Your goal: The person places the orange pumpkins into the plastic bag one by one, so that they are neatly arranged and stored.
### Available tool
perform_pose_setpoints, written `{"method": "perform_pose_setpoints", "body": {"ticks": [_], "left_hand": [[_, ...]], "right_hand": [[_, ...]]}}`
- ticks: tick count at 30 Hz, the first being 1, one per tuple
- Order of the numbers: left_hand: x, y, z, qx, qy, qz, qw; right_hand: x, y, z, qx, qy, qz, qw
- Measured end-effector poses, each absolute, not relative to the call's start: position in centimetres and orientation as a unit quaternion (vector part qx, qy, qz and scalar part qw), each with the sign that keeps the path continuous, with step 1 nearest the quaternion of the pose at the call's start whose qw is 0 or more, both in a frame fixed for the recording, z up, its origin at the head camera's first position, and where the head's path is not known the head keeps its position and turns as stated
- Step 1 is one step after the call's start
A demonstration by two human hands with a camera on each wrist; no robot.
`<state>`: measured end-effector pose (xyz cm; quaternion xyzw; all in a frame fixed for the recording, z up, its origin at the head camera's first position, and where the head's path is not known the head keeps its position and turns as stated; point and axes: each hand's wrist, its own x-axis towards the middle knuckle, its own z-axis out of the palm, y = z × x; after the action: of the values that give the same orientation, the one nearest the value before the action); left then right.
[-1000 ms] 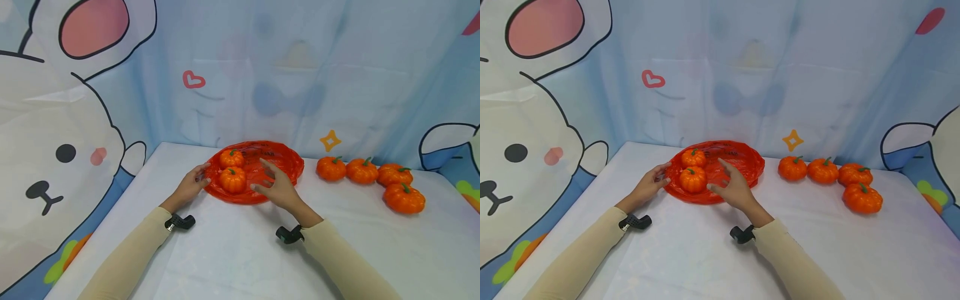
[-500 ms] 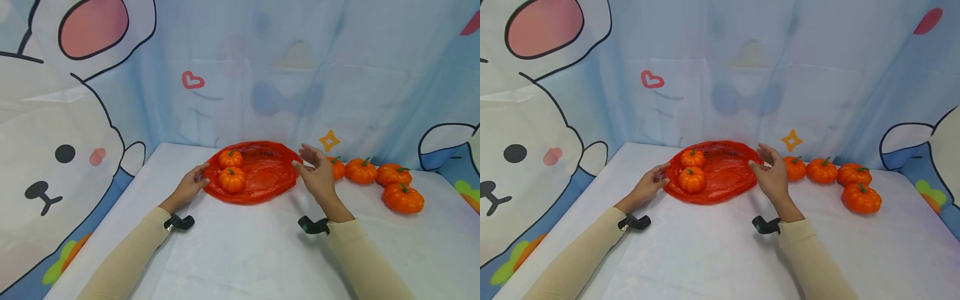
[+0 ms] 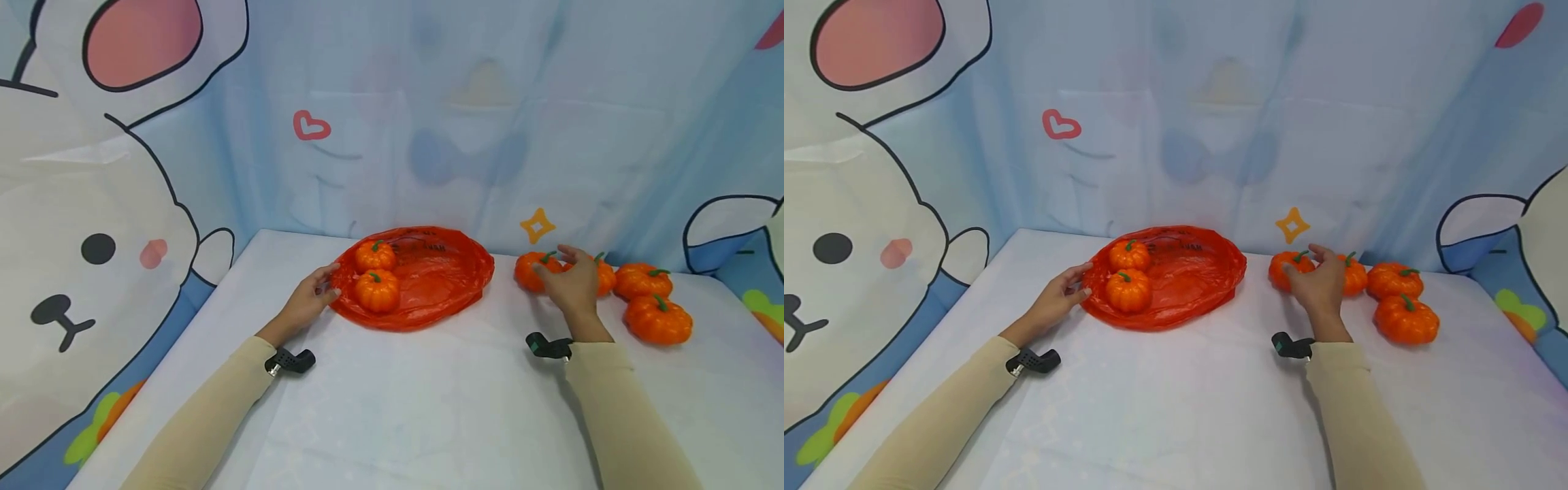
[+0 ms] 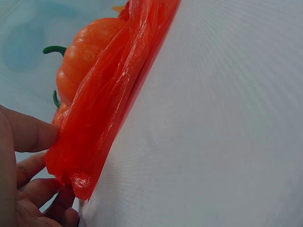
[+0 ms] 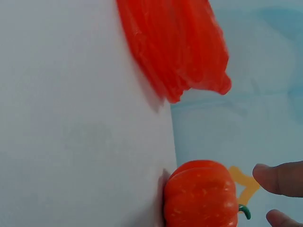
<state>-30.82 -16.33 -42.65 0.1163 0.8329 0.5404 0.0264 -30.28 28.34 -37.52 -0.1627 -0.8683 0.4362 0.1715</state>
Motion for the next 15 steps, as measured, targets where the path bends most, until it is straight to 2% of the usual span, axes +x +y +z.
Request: {"method": "perform_pose_setpoints", "body": {"ticks": [15], "left_hand": [[-30.8, -16.3, -42.7, 0.117, 0.834, 0.538, 0.024]], "right_hand": [[-31.3, 29.7, -38.7, -0.11, -0.942, 0.305, 0.086]]}}
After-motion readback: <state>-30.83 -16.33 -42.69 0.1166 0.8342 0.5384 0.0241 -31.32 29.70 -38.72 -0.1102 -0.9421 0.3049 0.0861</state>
